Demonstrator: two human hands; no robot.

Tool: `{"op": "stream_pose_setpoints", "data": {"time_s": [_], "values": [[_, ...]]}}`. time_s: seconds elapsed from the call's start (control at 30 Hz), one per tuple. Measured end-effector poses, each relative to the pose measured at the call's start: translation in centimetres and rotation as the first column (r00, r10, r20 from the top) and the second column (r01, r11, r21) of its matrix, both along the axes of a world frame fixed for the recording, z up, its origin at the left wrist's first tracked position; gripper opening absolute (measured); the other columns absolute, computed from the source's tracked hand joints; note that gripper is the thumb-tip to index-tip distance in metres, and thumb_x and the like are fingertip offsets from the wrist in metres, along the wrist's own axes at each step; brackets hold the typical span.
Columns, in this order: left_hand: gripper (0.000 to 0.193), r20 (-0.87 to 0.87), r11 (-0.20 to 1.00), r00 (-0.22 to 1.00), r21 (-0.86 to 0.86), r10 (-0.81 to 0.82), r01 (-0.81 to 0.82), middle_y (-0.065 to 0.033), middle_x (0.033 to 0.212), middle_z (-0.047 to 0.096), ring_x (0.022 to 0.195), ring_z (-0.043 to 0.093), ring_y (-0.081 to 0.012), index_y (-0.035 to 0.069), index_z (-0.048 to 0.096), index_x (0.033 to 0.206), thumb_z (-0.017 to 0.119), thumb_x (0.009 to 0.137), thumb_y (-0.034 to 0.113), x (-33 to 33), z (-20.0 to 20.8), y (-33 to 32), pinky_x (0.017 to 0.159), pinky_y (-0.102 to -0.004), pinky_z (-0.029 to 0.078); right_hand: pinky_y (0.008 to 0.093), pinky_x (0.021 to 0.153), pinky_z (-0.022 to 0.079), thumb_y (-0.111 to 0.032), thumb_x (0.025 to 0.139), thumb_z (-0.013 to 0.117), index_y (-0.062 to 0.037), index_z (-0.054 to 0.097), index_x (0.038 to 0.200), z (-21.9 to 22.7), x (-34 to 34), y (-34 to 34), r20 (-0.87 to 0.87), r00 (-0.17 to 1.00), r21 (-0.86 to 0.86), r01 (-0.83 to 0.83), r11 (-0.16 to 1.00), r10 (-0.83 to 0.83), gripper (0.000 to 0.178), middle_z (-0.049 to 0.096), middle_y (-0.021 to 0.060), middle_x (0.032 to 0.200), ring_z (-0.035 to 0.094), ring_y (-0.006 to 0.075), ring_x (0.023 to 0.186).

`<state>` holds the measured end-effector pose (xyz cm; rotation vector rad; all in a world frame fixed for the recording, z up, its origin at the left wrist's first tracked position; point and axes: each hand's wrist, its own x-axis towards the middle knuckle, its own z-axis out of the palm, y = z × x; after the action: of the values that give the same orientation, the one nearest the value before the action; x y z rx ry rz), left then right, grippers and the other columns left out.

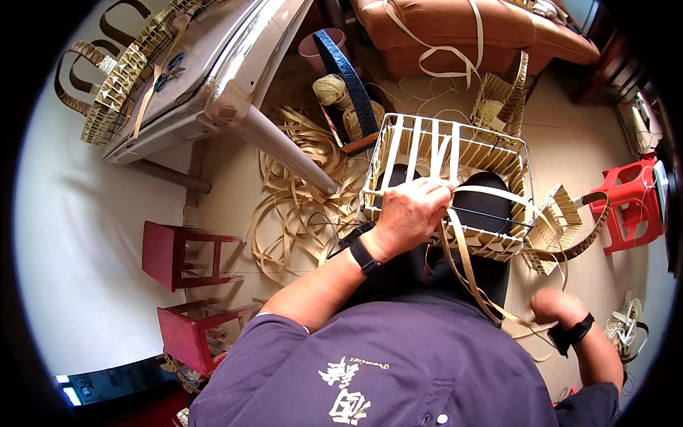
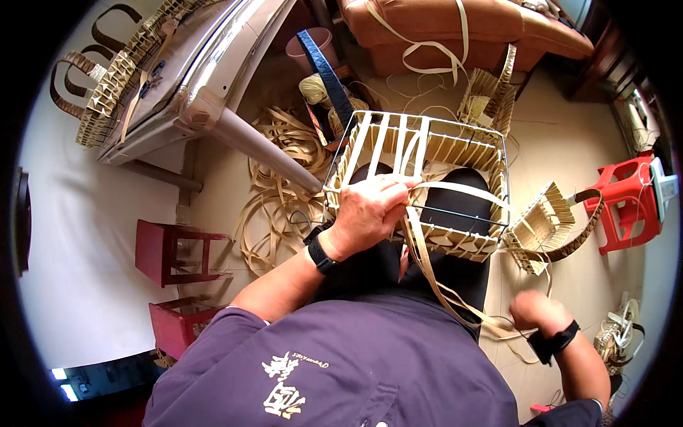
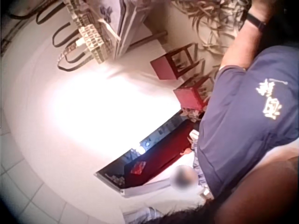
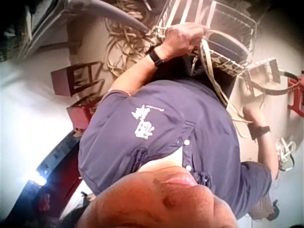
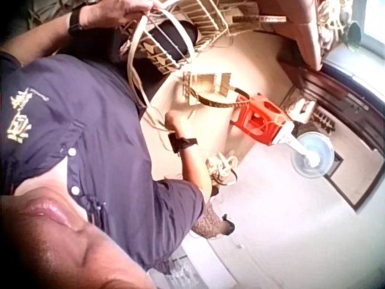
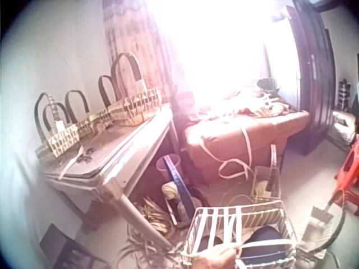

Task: The person weaves a rectangular basket by hand using thin strips of material, threading vertical strips through a frame and securing horizontal strips around the top edge.

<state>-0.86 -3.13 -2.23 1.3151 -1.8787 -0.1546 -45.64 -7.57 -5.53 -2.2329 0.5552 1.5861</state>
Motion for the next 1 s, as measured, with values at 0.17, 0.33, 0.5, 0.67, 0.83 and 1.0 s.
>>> {"op": "stream_pose_setpoints", "data": {"time_s": [0.17,0.33,0.5,0.67,0.83,1.0], "values": [[0.008,-0.008,1.0,1.0,0.02,-0.003,0.003,-0.0067,0.123,0.083,0.102,0.08,-0.0295,0.008,0.074,0.096,0.076,0.089,0.008,-0.1,0.5,-0.4,0.083,-0.0401,0.064,0.0351,0.104,0.057,-0.017,0.113,0.068,0.0017,0.071,0.143,3.2,15.9,-1.1,0.629,0.273,0.572,0.472,0.671,-0.728,0.035,0.081,0.0109,0.12,0.071,0.0154,0.114],[0.006,-0.025,1.0,1.0,0.017,0.015,-0.014,-0.0066,0.122,0.083,0.098,0.079,-0.0306,0.007,0.073,0.095,0.075,0.089,0.008,0.4,0.4,-0.3,0.08,-0.0407,0.063,0.0379,0.084,0.059,-0.023,0.118,0.059,0.0011,0.073,0.113,0.9,23.8,0.4,0.184,0.011,0.895,0.412,0.173,-0.983,0.029,0.078,0.0063,0.096,0.07,0.02,0.085],[0.006,-0.02,1.0,1.0,-0.002,0.019,-0.019,-0.0066,0.123,0.083,0.1,0.079,-0.0301,0.007,0.069,0.09,0.076,0.09,0.007,0.6,0.7,0.5,0.08,-0.0411,0.063,0.0489,0.07,0.051,-0.017,0.105,0.062,-0.0032,0.061,0.092,3.3,16.0,-1.9,0.681,0.515,0.381,0.359,0.852,-0.521,0.019,0.063,0.0189,0.076,0.065,0.0369,0.073],[0.007,-0.1,0.999,0.994,0.028,-0.036,0.039,-0.0054,0.124,0.083,0.099,0.079,-0.0296,0.008,0.07,0.09,0.076,0.091,0.008,-0.6,0.6,-0.5,0.08,-0.041,0.063,0.0487,0.081,0.064,-0.028,0.1,0.068,-0.0104,0.084,0.116,-9.3,-15.0,3.6,0.22,0.975,-0.082,-0.01,0.997,0.028,0.029,0.083,0.0186,0.097,0.08,0.0406,0.091],[0.005,-0.07,1.0,0.998,0.03,-0.001,0.003,-0.0051,0.121,0.083,0.102,0.079,-0.0282,0.009,0.072,0.095,0.076,0.093,0.011,-0.9,0.4,-0.3,0.08,-0.0402,0.064,0.0458,0.094,0.062,-0.028,0.105,0.066,-0.0078,0.084,0.122,-1.4,-1.2,-1.2,0.099,0.995,-0.031,0.009,0.999,-0.006,0.032,0.083,0.0187,0.118,0.08,0.0377,0.109],[0.007,-0.044,0.999,0.999,0.038,0.0,0.002,-0.0062,0.123,0.084,0.099,0.079,-0.031,0.007,0.07,0.091,0.076,0.089,0.007,0.2,0.7,-0.2,0.08,-0.0415,0.063,0.0412,0.094,0.061,-0.019,0.116,0.06,0.0016,0.076,0.128,5.6,16.9,-0.5,0.627,0.147,0.612,0.515,0.6,-0.765,0.028,0.082,0.015,0.109,0.078,0.026,0.104]]}}
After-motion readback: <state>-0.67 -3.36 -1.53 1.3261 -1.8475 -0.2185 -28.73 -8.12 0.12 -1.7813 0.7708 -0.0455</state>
